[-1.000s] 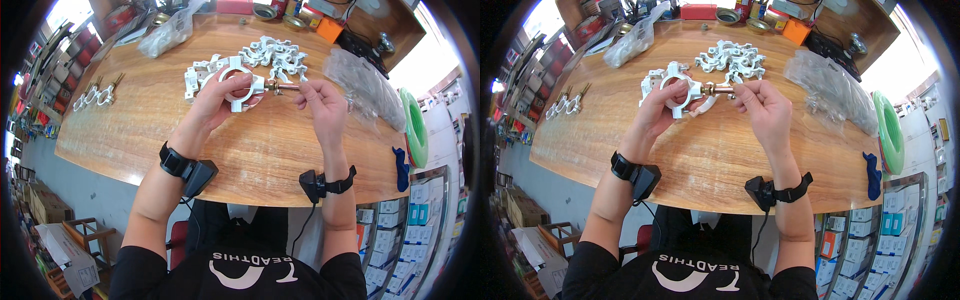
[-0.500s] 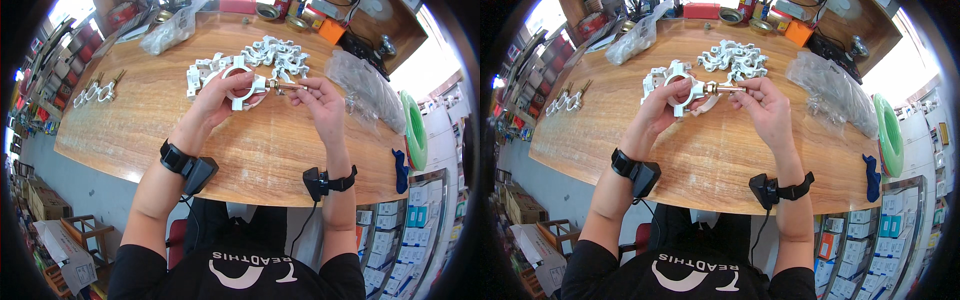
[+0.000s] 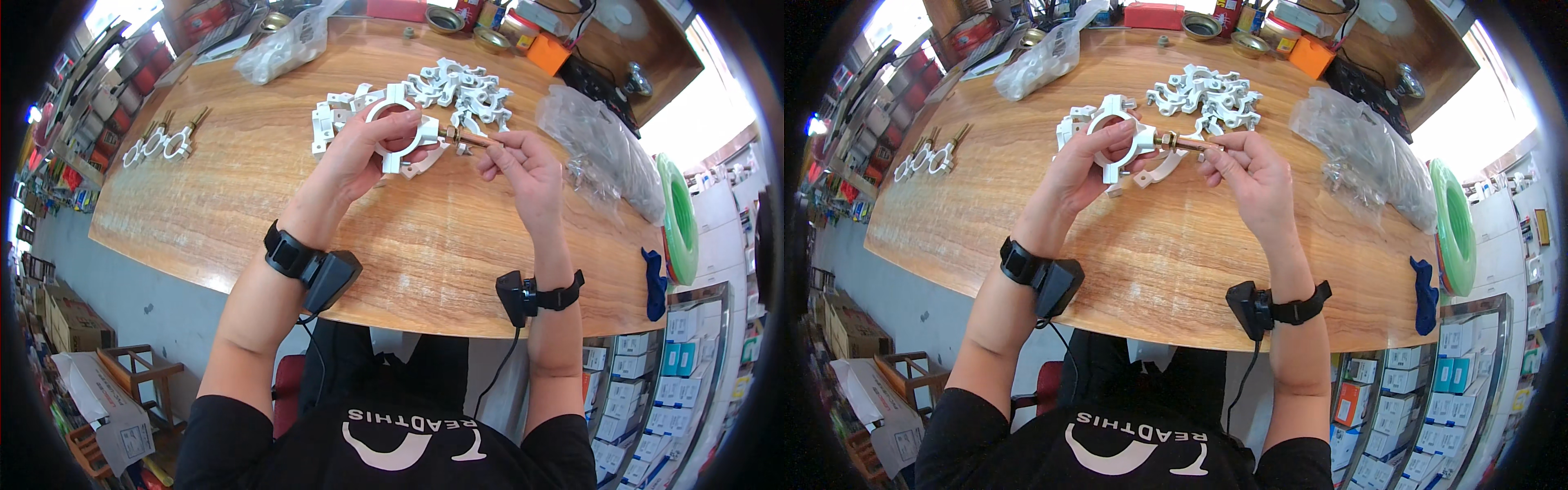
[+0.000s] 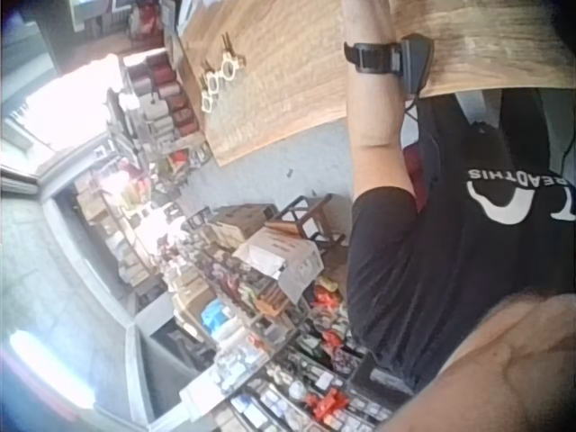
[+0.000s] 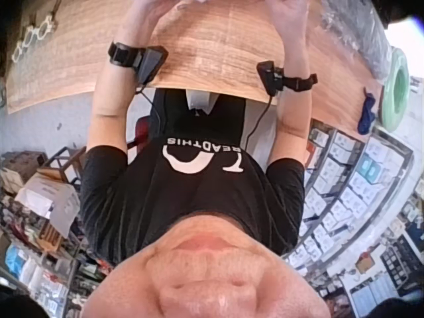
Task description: Assembling white plastic pipe clamps by inserting bolts and nuts by hand.
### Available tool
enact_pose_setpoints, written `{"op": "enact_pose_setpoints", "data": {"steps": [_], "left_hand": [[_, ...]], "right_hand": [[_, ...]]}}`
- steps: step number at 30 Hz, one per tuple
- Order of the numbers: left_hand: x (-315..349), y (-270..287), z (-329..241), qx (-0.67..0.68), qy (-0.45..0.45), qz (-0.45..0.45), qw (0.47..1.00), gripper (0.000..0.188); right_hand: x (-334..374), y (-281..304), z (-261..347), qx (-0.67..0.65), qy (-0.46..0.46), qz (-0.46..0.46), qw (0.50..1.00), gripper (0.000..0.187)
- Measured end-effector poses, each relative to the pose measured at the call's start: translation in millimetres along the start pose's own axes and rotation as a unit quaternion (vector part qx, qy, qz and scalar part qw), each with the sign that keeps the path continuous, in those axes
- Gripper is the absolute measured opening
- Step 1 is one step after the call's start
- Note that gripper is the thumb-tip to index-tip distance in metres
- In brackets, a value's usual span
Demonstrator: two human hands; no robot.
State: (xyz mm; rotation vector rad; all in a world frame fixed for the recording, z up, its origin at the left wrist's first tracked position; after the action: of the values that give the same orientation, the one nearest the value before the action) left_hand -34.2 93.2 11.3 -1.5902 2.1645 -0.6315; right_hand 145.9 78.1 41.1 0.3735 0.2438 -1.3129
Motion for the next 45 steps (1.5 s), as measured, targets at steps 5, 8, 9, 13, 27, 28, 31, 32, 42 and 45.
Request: {"op": "enact_pose_setpoints", "data": {"steps": [5,8,9,13,27,28,31,32,42,45], "left_hand": [[-2,3,2,0.007,0.005,-0.003,1.0,0.025],[-1,3,2,0.016,0.009,-0.01,1.0,0.023],[-1,4,2,0.017,0.009,-0.014,1.0,0.023],[-1,4,1,0.008,0.01,-0.012,1.0,0.023],[-1,4,1,-0.008,0.016,-0.019,1.0,0.021],[-1,4,1,-0.008,0.016,-0.019,1.0,0.021],[-1,4,1,0.002,0.005,-0.024,1.0,0.021],[-1,3,1,0.007,0.007,-0.029,1.0,0.021],[-1,7,3,0.012,0.02,-0.046,0.999,0.022],[-2,6,4,0.006,0.004,-0.031,0.999,0.023]], "right_hand": [[0,-2,0,-0.001,0.028,-0.024,0.999,0.014],[0,-1,1,0.002,0.053,-0.03,0.998,0.014],[0,-1,1,0.005,0.054,-0.025,0.998,0.014],[0,-1,0,0.008,0.037,-0.007,0.999,0.014],[0,-3,-2,-0.024,-0.025,-0.02,0.999,0.019],[0,-6,0,-0.025,-0.026,-0.02,0.999,0.019],[0,-7,0,-0.053,-0.031,-0.048,0.997,0.02],[0,-4,-3,-0.042,-0.04,-0.034,0.998,0.02],[1,-12,-2,-0.057,-0.05,-0.049,0.996,0.02],[1,-7,-5,-0.039,-0.06,-0.039,0.997,0.02]]}}
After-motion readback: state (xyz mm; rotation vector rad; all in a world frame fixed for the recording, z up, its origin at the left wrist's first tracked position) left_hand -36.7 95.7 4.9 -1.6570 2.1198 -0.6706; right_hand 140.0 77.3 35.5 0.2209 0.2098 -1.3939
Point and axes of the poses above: each hand's wrist, its own x-axis away from the middle knuckle, its own y-axis out of the back of the hand, z = x × y, the point moved 6 cm from there along -x, towards the middle knuckle, and after that the axes turned 1 degree about y, right-handed, at the moved point
